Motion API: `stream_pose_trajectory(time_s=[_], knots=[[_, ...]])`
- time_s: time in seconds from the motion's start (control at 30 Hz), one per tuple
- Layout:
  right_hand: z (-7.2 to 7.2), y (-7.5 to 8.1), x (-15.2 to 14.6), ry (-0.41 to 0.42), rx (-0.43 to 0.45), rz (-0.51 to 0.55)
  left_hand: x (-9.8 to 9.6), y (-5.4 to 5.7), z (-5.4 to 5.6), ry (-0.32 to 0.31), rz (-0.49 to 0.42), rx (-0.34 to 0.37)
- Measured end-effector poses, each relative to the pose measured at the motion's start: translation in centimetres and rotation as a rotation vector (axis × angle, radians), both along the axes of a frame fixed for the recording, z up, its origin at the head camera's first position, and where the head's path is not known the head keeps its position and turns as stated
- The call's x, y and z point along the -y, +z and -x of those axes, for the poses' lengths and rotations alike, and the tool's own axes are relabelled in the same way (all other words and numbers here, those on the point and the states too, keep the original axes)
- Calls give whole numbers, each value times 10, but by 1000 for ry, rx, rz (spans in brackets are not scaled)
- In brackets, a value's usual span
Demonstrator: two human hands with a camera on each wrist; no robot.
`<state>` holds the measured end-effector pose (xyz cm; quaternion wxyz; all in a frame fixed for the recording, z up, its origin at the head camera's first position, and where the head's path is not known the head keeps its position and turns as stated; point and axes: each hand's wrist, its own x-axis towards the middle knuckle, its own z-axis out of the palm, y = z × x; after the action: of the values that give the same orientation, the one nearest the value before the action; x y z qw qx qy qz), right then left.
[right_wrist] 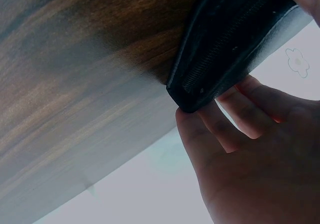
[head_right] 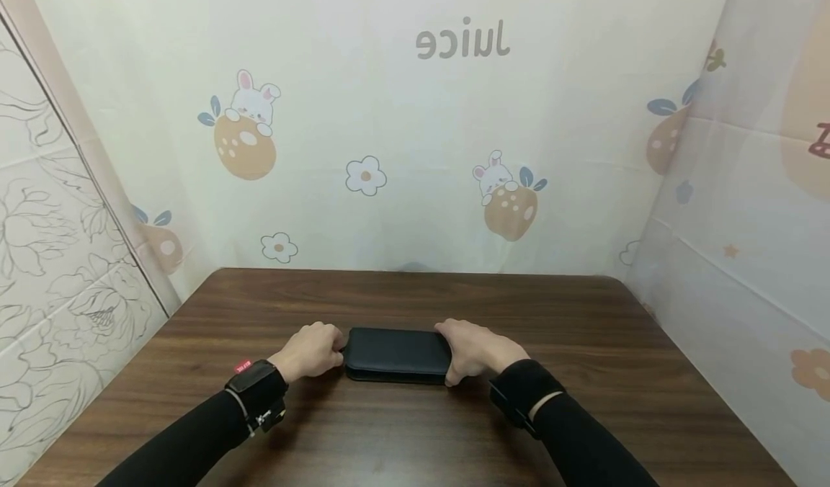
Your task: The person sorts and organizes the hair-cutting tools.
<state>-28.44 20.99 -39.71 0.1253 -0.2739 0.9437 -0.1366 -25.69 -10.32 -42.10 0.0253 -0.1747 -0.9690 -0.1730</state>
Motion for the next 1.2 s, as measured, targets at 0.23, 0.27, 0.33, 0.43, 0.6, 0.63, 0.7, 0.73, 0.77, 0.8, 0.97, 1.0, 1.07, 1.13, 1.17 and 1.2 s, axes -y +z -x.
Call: stream_pose_trajectory(time_s=[0.23, 0.27, 0.33, 0.43, 0.6, 0.63, 0.7, 0.73, 0.77, 0.8, 0.97, 1.0, 1.07, 1.13, 1.17, 1.2], knots=[[-1, -1, -1, 0, 12, 8, 0, -2, 3, -3, 1, -16], [-1, -1, -1, 0, 11, 8, 0, -2, 3, -6, 4, -22], [-1, -2, -1, 4, 5, 7, 0, -2, 3, -9, 11, -29], [-1, -2, -2, 10, -7, 3, -1, -2, 3, -13, 19, -45], [0, -2, -2, 14, -20, -3, -1, -2, 4, -15, 29, -69], [0, -2, -2, 13, -19, -3, -2, -2, 4, -17, 30, -70], [0, -2, -2, 11, -18, -5, -1, -2, 5, -19, 29, -74], [0, -2, -2, 9, -19, -6, -1, -2, 5, -20, 30, -74], [0, -2, -2, 8, -18, -7, -1, -2, 5, -19, 31, -72], [0, -2, -2, 7, -18, -8, -1, -2, 6, -17, 31, -69], [0, 0, -1, 6, -14, -5, -1, -4, 9, -6, 30, -74], [0, 0, -1, 5, -14, -4, 0, -4, 10, -5, 30, -75], [-1, 1, 0, 5, -12, -1, -1, -4, 12, -3, 29, -75], [-1, 1, 0, 2, -12, -2, -1, -4, 13, 2, 29, -69], [-1, 1, 0, 1, -11, -1, -1, -4, 13, 5, 28, -63], [-1, 1, 0, 1, -10, 1, -1, -4, 13, 8, 28, -59]])
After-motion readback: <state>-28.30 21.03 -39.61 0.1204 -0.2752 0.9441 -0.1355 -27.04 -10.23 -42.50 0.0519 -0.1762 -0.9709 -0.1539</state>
